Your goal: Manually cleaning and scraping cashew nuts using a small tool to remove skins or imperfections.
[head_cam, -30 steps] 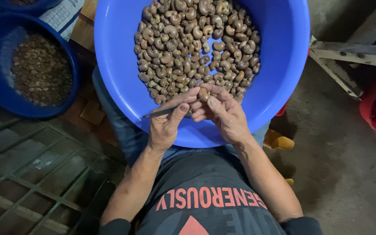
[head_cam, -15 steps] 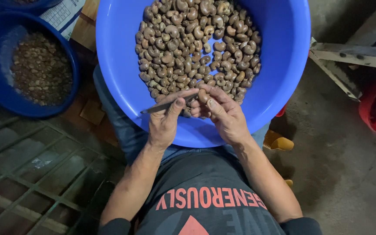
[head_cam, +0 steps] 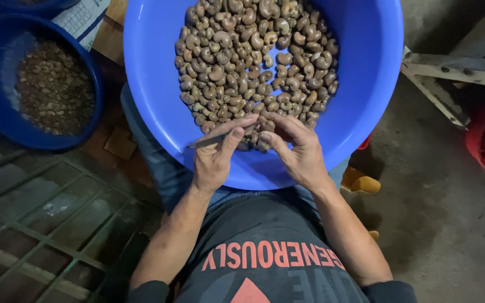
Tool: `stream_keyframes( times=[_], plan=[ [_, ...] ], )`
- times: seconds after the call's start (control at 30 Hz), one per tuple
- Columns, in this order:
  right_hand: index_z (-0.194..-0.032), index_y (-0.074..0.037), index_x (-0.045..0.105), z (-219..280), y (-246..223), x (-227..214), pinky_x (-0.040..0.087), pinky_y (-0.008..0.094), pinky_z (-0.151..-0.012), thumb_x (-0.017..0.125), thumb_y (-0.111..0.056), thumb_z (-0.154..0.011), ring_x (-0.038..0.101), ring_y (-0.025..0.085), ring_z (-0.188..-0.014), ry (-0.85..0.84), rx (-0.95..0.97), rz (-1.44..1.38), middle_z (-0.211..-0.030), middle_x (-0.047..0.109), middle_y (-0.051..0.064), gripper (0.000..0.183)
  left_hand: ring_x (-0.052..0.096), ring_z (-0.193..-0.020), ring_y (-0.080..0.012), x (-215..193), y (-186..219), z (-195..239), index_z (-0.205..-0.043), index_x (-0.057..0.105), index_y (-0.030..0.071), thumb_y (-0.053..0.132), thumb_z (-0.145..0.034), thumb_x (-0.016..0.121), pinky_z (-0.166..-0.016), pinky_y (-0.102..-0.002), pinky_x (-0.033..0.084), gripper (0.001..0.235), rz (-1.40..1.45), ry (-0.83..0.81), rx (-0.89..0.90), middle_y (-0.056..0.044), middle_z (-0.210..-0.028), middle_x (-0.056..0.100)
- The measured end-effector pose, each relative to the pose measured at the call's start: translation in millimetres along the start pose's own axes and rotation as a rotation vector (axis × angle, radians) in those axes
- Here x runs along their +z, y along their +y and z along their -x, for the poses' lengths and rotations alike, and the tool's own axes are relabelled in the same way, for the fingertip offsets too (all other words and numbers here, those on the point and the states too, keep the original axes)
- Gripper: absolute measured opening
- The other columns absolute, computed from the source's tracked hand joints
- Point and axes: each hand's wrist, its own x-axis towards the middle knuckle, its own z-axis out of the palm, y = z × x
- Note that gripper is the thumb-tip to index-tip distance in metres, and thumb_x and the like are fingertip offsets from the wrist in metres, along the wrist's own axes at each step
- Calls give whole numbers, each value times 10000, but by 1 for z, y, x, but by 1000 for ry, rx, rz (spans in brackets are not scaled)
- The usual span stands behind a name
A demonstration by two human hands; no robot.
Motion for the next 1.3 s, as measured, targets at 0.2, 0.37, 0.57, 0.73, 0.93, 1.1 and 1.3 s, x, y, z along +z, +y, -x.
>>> stream_keyframes(
  times=[0.2, 0.37, 0.57, 0.73, 0.93, 1.1, 1.3],
  plan=[
    [-1333, 55, 627, 6, -3, 8, 630, 426, -767, 645, -45, -1014, 725, 223, -844, 4, 60, -98, -951, 754, 227, 334, 668, -1323, -419, 3, -1, 3, -1328, 709, -42, 152, -1180, 548, -1105, -562, 617, 293, -37, 4, 10, -272, -1365, 721],
    [-1335, 57, 625, 8, -3, 8, 625, 413, -757, 604, -77, -1038, 711, 226, -863, -19, 33, -127, -977, 727, 201, 327, 675, -1318, -418, 1, 3, 2, -1323, 692, -34, 152, -1187, 523, -1085, -576, 634, 285, -57, -18, 41, -261, -1350, 727],
    [-1320, 71, 635, 8, 3, 6, 607, 372, -719, 705, -34, -984, 700, 220, -855, 37, -37, -43, -999, 682, 192, 359, 677, -1315, -418, 2, 13, -3, -1301, 720, -24, 160, -1177, 557, -1086, -583, 631, 276, -88, -37, 35, -244, -1356, 730],
    [-1274, 70, 677, 12, 6, 8, 606, 342, -689, 786, -17, -918, 707, 216, -818, 63, -50, 25, -970, 687, 178, 383, 680, -1318, -410, 3, 7, 1, -1308, 723, -27, 126, -1161, 583, -1072, -558, 622, 255, -36, -20, 22, -257, -1365, 729],
    [-1220, 94, 674, 13, 4, 4, 632, 407, -700, 771, 15, -919, 738, 338, -816, 82, -104, 97, -958, 684, 198, 326, 658, -1343, -428, 1, 8, 0, -1270, 749, -15, 107, -1151, 596, -1105, -585, 610, 229, -42, -90, 38, -249, -1389, 715],
    [-1252, 39, 646, 19, 4, -48, 620, 410, -782, 704, -87, -1007, 715, 281, -921, 297, -122, 245, -1033, 677, 191, 281, 770, -1121, -405, -4, 5, -2, -1202, 752, -84, 109, -1128, 616, -995, -577, 658, 247, -46, 33, -53, -279, -1180, 792],
    [-1209, 58, 604, 19, 73, -153, 576, 308, -553, 628, -99, -1111, 582, 175, -652, 859, -152, 216, -842, 555, 120, 186, 761, -1113, -446, -14, 7, -2, -1256, 710, -116, 60, -1164, 544, -971, -589, 665, 258, -116, 41, -95, -324, -1184, 767]
  ],
)
